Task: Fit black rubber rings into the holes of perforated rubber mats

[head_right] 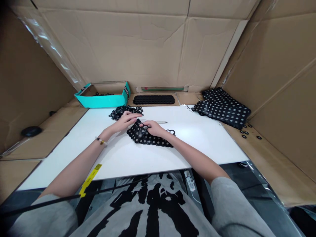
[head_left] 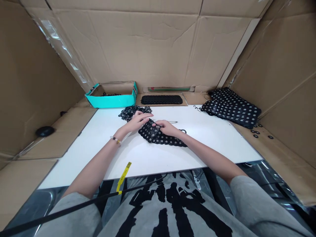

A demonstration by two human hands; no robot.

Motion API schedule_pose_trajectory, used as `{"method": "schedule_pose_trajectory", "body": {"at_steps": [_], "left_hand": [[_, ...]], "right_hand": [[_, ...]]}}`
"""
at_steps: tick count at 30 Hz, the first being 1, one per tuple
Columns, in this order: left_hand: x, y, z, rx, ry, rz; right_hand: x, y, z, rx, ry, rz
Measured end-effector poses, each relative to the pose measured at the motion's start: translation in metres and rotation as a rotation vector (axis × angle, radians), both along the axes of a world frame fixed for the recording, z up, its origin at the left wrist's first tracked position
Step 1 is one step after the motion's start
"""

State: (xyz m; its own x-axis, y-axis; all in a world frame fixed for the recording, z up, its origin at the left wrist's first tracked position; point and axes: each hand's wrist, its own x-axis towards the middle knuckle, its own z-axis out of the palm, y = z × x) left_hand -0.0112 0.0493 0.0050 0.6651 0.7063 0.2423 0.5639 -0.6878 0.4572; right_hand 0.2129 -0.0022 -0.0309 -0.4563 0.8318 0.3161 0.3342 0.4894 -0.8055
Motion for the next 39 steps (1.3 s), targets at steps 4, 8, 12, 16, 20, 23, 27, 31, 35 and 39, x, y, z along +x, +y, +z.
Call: {"method": "schedule_pose_trajectory", "body": {"at_steps": [4, 8, 12, 16, 20, 23, 27, 31, 35, 39], "left_hand": [[0.000, -0.002, -0.002, -0.201, 0.013, -0.057], [-0.010, 0.005, 0.004, -0.406, 0.001, -0.112], [-0.016, 0.007, 0.012, -0.517, 0.005, -0.115], [-0.012, -0.001, 0.017, -0.493, 0.039, -0.099], [-0.001, -0.008, 0.014, -0.466, 0.073, -0.118], [0.006, -0.009, 0.009, -0.441, 0.068, -0.135], [0.006, -0.008, 0.010, -0.403, 0.079, -0.165], [0.002, -0.011, 0.017, -0.298, 0.092, -0.140], [0.005, -0.019, 0.019, -0.014, 0.121, -0.036], [0.013, -0.026, 0.016, 0.020, 0.190, -0.028]], "right_hand": [[0.007, 0.003, 0.005, -0.101, -0.025, 0.047], [0.018, 0.005, 0.017, -0.231, -0.095, 0.124], [0.033, 0.005, 0.035, -0.445, -0.177, 0.157], [0.046, 0.003, 0.048, -0.359, -0.275, 0.217], [0.054, 0.002, 0.051, -0.285, -0.370, 0.218], [0.048, -0.001, 0.046, -0.241, -0.369, 0.067], [0.020, -0.008, 0.028, -0.096, -0.231, -0.072], [0.000, -0.013, 0.013, -0.059, -0.210, -0.022], [-0.003, -0.013, 0.007, -0.062, -0.091, -0.030], [-0.003, -0.012, 0.004, -0.087, -0.027, 0.041]]}}
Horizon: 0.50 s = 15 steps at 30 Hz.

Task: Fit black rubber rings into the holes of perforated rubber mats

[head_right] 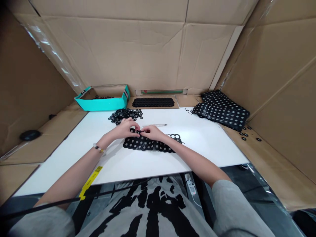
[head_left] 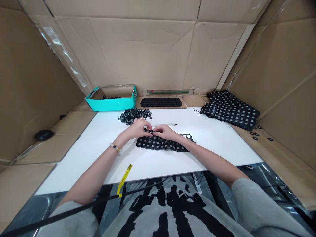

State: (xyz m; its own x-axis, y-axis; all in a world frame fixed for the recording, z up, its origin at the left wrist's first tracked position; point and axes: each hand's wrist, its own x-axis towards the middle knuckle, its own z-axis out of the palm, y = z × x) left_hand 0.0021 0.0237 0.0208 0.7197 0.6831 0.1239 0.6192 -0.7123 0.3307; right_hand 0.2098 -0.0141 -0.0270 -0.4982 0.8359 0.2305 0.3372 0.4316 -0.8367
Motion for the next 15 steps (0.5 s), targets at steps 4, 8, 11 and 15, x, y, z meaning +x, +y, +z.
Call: {"method": "schedule_pose_trajectory", "body": {"at_steps": [4, 8, 11, 15], "left_hand": [[0.004, -0.001, -0.005, -0.088, 0.001, -0.025], [0.009, -0.005, -0.014, -0.166, -0.033, 0.075], [0.015, -0.010, -0.021, -0.160, -0.060, 0.198], [0.006, 0.005, -0.024, -0.229, -0.159, 0.235]], "right_hand": [[0.001, 0.000, -0.007, -0.042, -0.043, -0.057], [0.001, 0.000, -0.010, -0.081, -0.063, -0.090], [0.000, -0.001, -0.009, -0.071, -0.075, -0.094], [-0.001, 0.000, -0.008, -0.075, -0.087, -0.125]]}}
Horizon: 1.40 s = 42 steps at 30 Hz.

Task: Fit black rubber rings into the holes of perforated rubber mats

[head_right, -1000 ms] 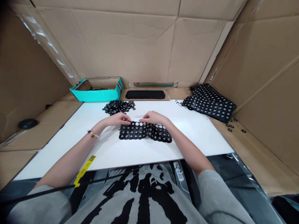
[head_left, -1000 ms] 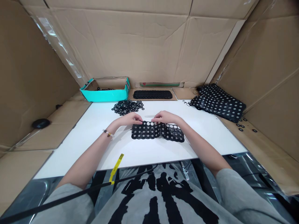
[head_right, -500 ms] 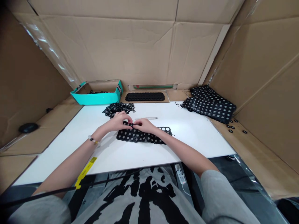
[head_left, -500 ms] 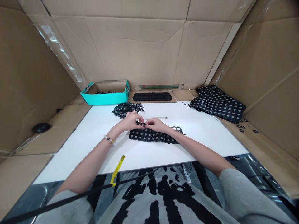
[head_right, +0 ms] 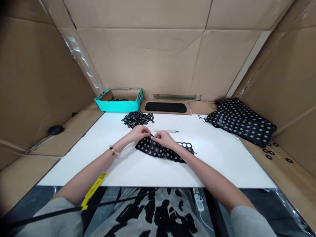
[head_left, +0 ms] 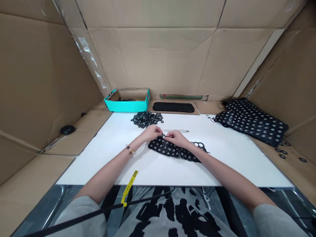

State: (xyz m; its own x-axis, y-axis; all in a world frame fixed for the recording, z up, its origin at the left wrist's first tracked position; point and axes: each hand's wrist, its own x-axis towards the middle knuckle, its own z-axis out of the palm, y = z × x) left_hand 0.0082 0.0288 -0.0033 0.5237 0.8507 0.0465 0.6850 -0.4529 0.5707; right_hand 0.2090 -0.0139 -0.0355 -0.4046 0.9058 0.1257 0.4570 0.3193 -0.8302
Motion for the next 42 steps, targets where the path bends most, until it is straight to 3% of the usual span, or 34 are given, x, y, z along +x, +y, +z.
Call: {"method": "schedule_pose_trajectory", "body": {"at_steps": [7, 11, 17, 22, 24, 28, 31, 34, 38, 40, 42], "left_hand": [[-0.067, 0.047, 0.015, 0.220, -0.259, 0.547], [-0.075, 0.052, 0.011, 0.274, -0.272, 0.668], [-0.067, 0.049, -0.002, 0.297, -0.146, 0.691], [-0.062, 0.040, 0.012, 0.442, -0.072, 0.629], [-0.054, 0.031, 0.023, 0.429, -0.102, 0.445], [-0.030, 0.010, 0.035, 0.197, -0.049, -0.123], [-0.014, -0.002, 0.028, 0.148, 0.047, -0.275], [-0.004, -0.004, 0.014, 0.139, 0.064, -0.258], [-0.002, 0.004, 0.006, 0.058, -0.032, -0.179], [-0.012, 0.014, 0.008, 0.048, -0.120, -0.029], [-0.031, 0.026, 0.014, 0.128, -0.230, 0.208]], "right_hand": [[0.000, -0.002, 0.000, -0.014, 0.023, -0.010], [-0.001, -0.003, 0.002, -0.023, 0.018, -0.038], [-0.002, -0.004, 0.006, -0.022, 0.007, -0.047], [-0.001, -0.004, 0.005, -0.022, 0.013, -0.037], [-0.001, -0.002, 0.003, -0.007, 0.010, -0.046], [0.000, 0.002, -0.001, 0.040, 0.034, -0.047], [0.000, 0.003, -0.004, 0.068, 0.066, -0.013], [0.000, 0.003, -0.003, 0.075, 0.076, -0.005], [-0.003, 0.001, -0.001, 0.047, -0.002, -0.104], [-0.004, 0.001, 0.000, 0.033, -0.005, -0.130], [-0.005, 0.000, 0.000, 0.026, -0.001, -0.140]]}}
